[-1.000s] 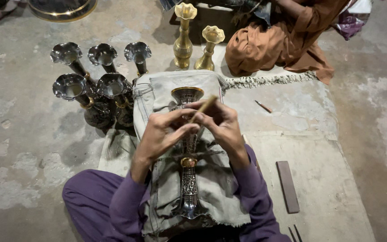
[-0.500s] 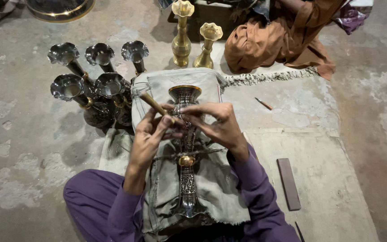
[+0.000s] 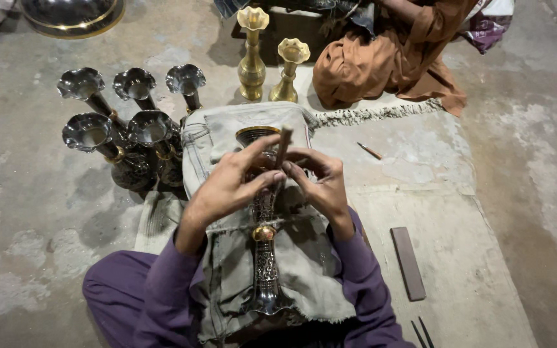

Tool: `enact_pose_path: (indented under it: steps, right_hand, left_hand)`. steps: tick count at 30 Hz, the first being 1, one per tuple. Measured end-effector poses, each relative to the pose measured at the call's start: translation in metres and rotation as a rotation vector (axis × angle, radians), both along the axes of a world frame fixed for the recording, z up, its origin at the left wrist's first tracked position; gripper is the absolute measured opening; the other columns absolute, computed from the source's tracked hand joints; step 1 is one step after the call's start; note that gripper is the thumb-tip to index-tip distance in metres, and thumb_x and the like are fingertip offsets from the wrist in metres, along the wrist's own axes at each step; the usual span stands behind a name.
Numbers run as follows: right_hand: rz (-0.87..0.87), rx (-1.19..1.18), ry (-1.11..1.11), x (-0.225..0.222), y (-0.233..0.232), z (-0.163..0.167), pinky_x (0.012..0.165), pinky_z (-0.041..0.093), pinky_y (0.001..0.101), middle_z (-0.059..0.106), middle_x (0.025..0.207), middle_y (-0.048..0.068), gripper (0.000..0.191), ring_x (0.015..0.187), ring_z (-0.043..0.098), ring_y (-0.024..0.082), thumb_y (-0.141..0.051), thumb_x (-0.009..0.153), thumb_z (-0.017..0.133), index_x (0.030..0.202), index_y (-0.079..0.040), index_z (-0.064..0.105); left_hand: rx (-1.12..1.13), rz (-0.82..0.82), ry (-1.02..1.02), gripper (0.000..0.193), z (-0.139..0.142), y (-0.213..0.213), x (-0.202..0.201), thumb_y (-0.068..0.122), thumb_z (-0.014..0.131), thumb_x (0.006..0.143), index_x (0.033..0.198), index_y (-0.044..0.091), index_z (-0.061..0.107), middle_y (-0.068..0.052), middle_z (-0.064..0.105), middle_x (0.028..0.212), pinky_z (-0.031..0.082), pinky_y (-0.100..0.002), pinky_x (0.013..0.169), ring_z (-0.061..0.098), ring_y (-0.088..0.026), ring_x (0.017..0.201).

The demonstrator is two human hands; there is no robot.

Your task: The person sits on the floor with an ornate silver vase held upright against a cloth-wrapped support and engraves decorative patterns into its surface. They use a small chisel and a wooden mallet to strike and shape the design, repositioning the vase and tools, and at one point reach aside to adjust a sharpening stone before resuming chiseling.

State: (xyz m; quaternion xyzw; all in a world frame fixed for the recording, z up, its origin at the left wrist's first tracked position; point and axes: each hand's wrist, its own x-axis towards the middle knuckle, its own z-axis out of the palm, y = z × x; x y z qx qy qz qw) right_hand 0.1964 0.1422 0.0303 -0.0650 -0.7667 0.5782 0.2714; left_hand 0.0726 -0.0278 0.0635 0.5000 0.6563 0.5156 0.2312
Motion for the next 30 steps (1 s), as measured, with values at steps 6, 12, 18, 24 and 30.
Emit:
enact_pose_path:
  steps: [6,12,18,24,30]
  right_hand:
    - [0.199,0.458,0.029,-0.022,0.005,0.033,0.088,0.060,0.0315,0.077,0.110,0.010,0.031,0.099,0.078,0.025,0.002,0.087,0.074,0.117,-0.005,0.075]
    - [0.132,0.305,0.024,-0.015,-0.005,0.026,0.097,0.058,0.0328,0.076,0.119,0.011,0.040,0.110,0.075,0.023,-0.001,0.086,0.076,0.125,-0.005,0.068]
    - [-0.021,0.445,0.139,0.001,0.000,-0.002,0.101,0.057,0.0366,0.073,0.123,0.014,0.031,0.117,0.072,0.025,0.004,0.087,0.074,0.116,-0.004,0.073]
    - [-0.040,0.472,0.121,-0.005,0.003,0.001,0.094,0.058,0.0356,0.071,0.126,0.015,0.031,0.111,0.072,0.025,0.004,0.083,0.073,0.112,-0.007,0.075]
    - [0.180,0.655,0.230,-0.025,0.003,0.023,0.107,0.051,0.0430,0.070,0.131,0.016,0.034,0.125,0.065,0.034,0.006,0.076,0.072,0.106,-0.009,0.077]
  left_hand:
    - [0.268,0.319,-0.610,0.067,-0.027,-0.010,0.027,0.015,0.070,0.092,0.151,0.013,0.038,-0.014,0.078,0.105,0.067,-0.038,0.082,0.078,-0.022,0.093]
    - [0.553,0.314,-0.569,0.063,-0.037,-0.011,0.029,0.010,0.073,0.096,0.151,0.008,0.043,-0.016,0.074,0.111,0.064,-0.039,0.087,0.075,-0.023,0.096]
    - [0.225,0.232,-0.169,0.052,-0.012,0.001,0.009,0.014,0.072,0.095,0.143,0.010,0.054,-0.013,0.080,0.103,0.065,-0.035,0.083,0.079,-0.020,0.095]
    - [0.139,0.265,-0.075,0.050,-0.002,0.006,0.016,0.013,0.074,0.092,0.140,0.013,0.058,-0.011,0.081,0.103,0.066,-0.030,0.079,0.081,-0.017,0.090]
    - [0.265,0.419,-0.214,0.050,-0.031,-0.018,0.034,0.010,0.074,0.093,0.140,0.007,0.057,-0.010,0.081,0.103,0.064,-0.030,0.081,0.079,-0.016,0.093]
